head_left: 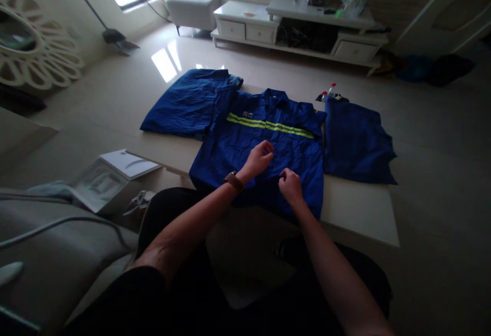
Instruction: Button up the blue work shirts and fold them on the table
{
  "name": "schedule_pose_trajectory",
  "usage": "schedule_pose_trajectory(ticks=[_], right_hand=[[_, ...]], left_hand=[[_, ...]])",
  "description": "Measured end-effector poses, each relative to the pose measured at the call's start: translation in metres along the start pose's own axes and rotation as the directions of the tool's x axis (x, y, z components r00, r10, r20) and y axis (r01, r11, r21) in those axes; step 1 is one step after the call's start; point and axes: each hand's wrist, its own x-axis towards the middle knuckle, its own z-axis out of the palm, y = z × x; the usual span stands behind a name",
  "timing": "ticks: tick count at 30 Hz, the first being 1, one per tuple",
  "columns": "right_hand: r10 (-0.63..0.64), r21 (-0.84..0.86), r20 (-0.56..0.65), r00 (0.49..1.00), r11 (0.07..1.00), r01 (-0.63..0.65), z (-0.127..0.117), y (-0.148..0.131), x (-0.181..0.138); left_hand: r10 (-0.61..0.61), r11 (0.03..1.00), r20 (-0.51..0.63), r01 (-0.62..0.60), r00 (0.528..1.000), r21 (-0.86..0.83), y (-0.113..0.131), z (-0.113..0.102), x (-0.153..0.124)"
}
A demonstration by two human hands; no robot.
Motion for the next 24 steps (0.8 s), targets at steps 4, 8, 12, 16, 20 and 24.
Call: schedule_pose_trajectory(ticks=[4,8,12,16,20,24], right_hand=[[-0.016,-0.157,-0.006,1.0,0.988,0.015,-0.002,-0.007,-0.008],[-0.303,-0.252,0.024,0.953,0.92,0.299,0.006,-0.032,-0.027],[-0.308,-0.252,0.268,0.913,0.892,0.375,0.021,-0.056,-0.031],[-0.213,-0.102,0.344,0.914,0.96,0.262,0.019,-0.058,-0.014],[-0.192,0.19,0.289,0.938,0.972,0.14,0.005,-0.05,0.001],[-0.126,0.373,0.284,0.95,0.928,0.012,-0.001,-0.044,0.013]], left_hand=[[-0.336,0.921,0.376,0.218,0.864,0.321,-0.038,-0.046,-0.012],[-0.303,0.875,0.258,0.161,0.917,0.457,-0.052,-0.059,-0.029],[-0.331,0.797,0.368,0.048,0.869,0.603,-0.049,-0.052,-0.038],[-0.395,0.767,0.34,0.104,0.853,0.633,-0.045,-0.052,-0.035],[-0.367,0.821,0.365,0.114,0.856,0.56,-0.043,-0.053,-0.029],[-0.282,0.87,0.415,0.048,0.865,0.492,-0.042,-0.05,-0.021]])
